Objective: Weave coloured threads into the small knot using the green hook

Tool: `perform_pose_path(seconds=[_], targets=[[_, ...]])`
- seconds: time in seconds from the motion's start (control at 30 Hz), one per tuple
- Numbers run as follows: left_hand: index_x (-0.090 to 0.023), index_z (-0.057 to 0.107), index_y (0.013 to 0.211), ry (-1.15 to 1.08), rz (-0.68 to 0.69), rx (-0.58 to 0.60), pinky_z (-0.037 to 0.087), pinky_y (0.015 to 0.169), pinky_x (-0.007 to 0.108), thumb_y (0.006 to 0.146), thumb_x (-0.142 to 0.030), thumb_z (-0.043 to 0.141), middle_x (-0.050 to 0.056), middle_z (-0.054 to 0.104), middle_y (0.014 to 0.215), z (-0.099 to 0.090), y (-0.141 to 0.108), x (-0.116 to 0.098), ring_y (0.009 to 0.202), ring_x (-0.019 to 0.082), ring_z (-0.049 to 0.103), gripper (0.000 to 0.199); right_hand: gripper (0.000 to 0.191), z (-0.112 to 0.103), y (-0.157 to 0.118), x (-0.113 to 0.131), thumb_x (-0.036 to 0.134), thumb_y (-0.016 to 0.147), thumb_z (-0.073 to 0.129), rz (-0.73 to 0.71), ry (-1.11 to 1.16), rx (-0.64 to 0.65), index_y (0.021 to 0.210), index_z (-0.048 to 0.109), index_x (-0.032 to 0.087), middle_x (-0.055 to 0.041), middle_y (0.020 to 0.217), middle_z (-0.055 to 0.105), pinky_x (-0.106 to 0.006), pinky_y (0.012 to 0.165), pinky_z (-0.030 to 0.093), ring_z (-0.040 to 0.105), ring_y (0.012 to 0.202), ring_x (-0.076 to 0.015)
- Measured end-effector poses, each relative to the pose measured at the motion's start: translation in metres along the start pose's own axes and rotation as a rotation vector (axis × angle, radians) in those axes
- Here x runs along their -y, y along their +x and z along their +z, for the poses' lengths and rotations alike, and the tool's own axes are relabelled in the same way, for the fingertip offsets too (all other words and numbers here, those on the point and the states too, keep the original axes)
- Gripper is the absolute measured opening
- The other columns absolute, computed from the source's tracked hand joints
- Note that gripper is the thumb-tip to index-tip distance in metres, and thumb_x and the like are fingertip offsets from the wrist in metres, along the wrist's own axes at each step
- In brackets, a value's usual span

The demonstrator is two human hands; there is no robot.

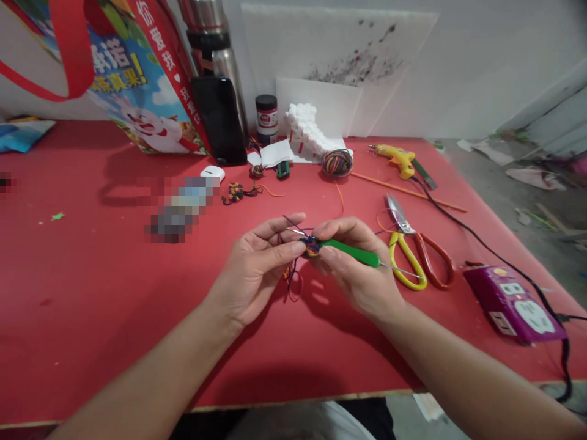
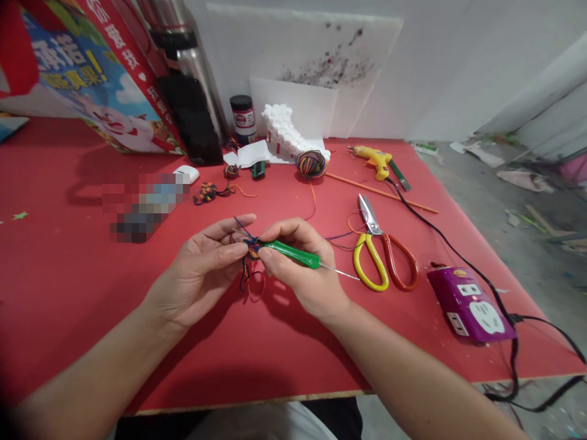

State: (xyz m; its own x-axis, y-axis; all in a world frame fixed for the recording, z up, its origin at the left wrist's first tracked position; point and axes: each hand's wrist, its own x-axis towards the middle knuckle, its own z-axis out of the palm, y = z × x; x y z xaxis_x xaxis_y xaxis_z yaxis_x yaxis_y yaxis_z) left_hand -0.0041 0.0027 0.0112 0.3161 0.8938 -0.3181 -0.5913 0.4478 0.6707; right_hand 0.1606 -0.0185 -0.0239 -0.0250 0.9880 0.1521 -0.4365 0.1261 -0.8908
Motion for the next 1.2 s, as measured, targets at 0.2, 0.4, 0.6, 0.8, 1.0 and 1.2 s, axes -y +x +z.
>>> perform_pose_path(seconds=[0.2,0.4,0.6,0.8,1.0,1.2], targets=[[-0.016,0.087,0.105,0.136,0.114,-0.025,0.058,0.066,0.012,0.064,-0.008,0.098,-0.001,0.073,0.078,0.002,-0.003,-0.001,0.069,0.006,0.065,0.043,0.013,-0.009,-0.004,0.009,0.026,0.103,0.070,-0.278,-0.339,0.099,0.114,0.077,0.026,-0.0023,0.100,0.074,-0.028,0.069,0.056,0.067,0.078,-0.0136],[-0.019,0.086,0.106,0.216,0.240,-0.030,0.058,0.075,0.017,0.066,-0.011,0.099,-0.001,0.072,0.078,0.000,-0.001,0.003,0.075,0.009,0.067,0.042,0.021,-0.006,0.001,0.018,0.016,0.100,0.063,-0.543,-0.788,0.094,0.117,0.071,0.023,-0.0058,0.099,0.068,-0.036,0.074,0.056,0.064,0.084,-0.0181],[-0.021,0.084,0.111,0.257,0.278,-0.017,0.058,0.078,0.020,0.071,-0.012,0.097,-0.002,0.073,0.080,-0.002,0.000,0.004,0.078,0.010,0.069,0.043,0.020,-0.005,-0.001,0.018,0.016,0.098,0.065,-0.586,-0.884,0.032,0.116,0.071,0.023,-0.0006,0.085,0.064,-0.030,0.066,0.054,0.061,0.070,-0.0145],[-0.017,0.081,0.112,0.156,0.233,-0.014,0.060,0.075,0.018,0.069,-0.008,0.097,-0.002,0.075,0.079,0.000,0.000,0.003,0.076,0.010,0.074,0.047,0.024,-0.004,-0.004,0.017,0.008,0.101,0.061,-0.652,-0.919,0.122,0.116,0.069,0.025,-0.0025,0.093,0.078,-0.029,0.068,0.058,0.072,0.075,-0.0148],[-0.013,0.080,0.110,0.015,0.042,-0.068,0.057,0.070,0.015,0.064,-0.005,0.097,-0.001,0.075,0.079,0.003,0.000,0.005,0.072,0.008,0.072,0.050,0.025,0.000,-0.007,0.008,0.011,0.103,0.059,-0.670,-0.841,0.081,0.120,0.067,0.027,-0.0048,0.097,0.077,-0.035,0.075,0.062,0.074,0.086,-0.0189],[-0.014,0.081,0.108,0.036,0.092,-0.066,0.056,0.070,0.015,0.066,-0.004,0.095,-0.003,0.072,0.078,0.005,-0.002,0.004,0.071,0.007,0.069,0.046,0.026,-0.003,-0.016,0.005,0.021,0.104,0.068,-0.461,-0.715,-0.009,0.128,0.070,0.030,-0.0034,0.104,0.080,-0.035,0.073,0.064,0.073,0.075,-0.0157]])
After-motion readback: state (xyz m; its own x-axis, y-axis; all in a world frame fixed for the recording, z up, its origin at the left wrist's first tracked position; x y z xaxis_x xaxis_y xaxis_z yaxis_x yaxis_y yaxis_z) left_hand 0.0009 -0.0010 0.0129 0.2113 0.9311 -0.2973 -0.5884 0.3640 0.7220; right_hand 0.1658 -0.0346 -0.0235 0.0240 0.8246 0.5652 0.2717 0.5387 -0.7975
